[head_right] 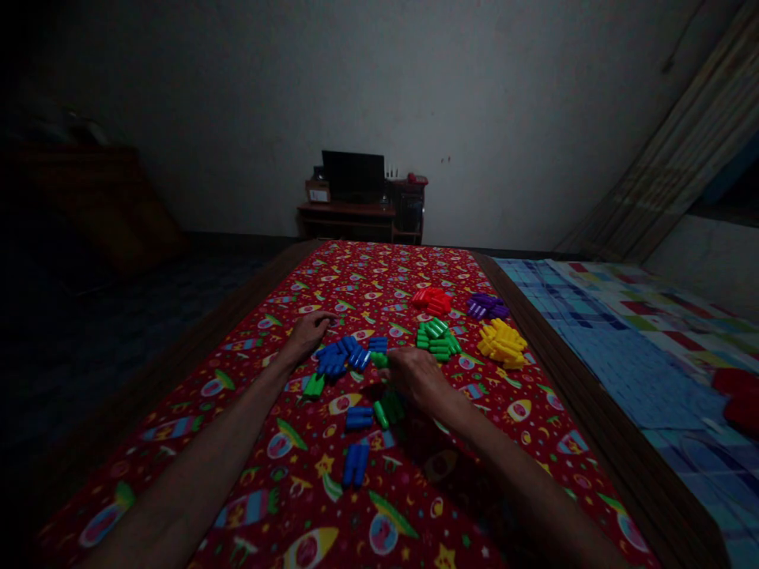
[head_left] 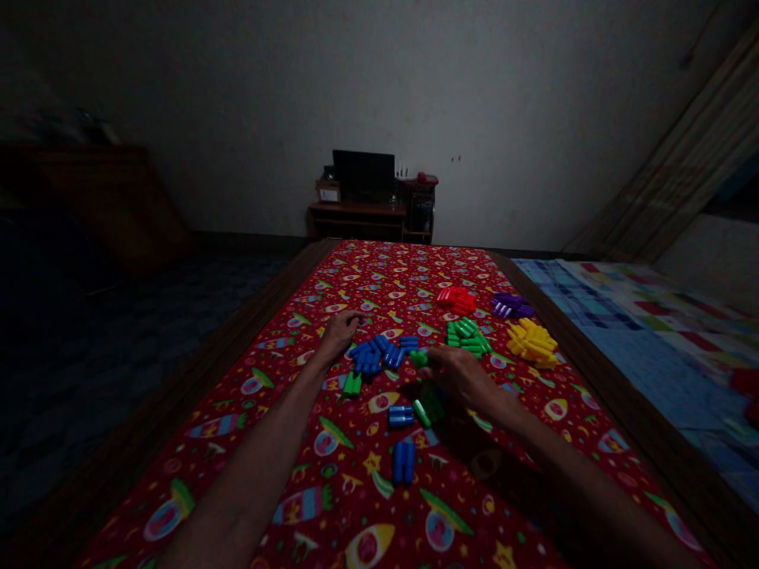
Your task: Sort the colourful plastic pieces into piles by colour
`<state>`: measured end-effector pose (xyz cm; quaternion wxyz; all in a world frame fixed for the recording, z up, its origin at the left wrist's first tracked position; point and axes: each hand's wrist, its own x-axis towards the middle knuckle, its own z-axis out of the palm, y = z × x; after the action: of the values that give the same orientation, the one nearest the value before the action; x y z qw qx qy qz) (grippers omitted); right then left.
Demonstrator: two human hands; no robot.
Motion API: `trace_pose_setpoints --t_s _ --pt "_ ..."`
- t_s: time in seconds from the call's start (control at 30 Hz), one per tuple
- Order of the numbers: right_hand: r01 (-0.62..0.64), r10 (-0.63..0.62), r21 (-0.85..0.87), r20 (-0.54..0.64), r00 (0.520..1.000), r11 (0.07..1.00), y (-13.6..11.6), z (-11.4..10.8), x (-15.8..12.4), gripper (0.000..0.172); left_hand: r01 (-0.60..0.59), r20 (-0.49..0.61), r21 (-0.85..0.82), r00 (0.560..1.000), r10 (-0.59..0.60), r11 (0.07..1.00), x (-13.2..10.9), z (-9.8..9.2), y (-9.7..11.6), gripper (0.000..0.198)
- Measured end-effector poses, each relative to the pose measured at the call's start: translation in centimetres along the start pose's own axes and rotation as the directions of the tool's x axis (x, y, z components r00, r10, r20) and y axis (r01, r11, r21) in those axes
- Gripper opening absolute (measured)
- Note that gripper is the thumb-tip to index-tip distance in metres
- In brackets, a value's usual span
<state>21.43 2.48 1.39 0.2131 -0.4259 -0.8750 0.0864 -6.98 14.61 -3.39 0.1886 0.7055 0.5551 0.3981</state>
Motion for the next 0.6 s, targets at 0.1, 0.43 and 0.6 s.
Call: trace_pose_setpoints --t_s 0.1,0.43,0.6 --pt "-0.207 0.209 -0.036 0.067 0.976 0.978 3.5 -2.3 -0.8 0.035 0.007 -0.002 -0.012 1.000 -0.007 1.000 0.1 0.1 -0.1 0.034" --pt "-0.454 0.467 -0.469 -0.095 0.879 0.758 3.7 -3.6 -1.1 0.036 0.005 -0.005 -0.010 1.000 -0.005 1.000 0.0 -0.1 0.1 0.032" --pt "-0.076 0.102 -0.178 0.140 0.985 0.981 0.4 -2.3 -0.8 0.026 0.005 -0.005 -0.014 1.000 -0.005 1.000 0.0 0.0 -0.1 0.033"
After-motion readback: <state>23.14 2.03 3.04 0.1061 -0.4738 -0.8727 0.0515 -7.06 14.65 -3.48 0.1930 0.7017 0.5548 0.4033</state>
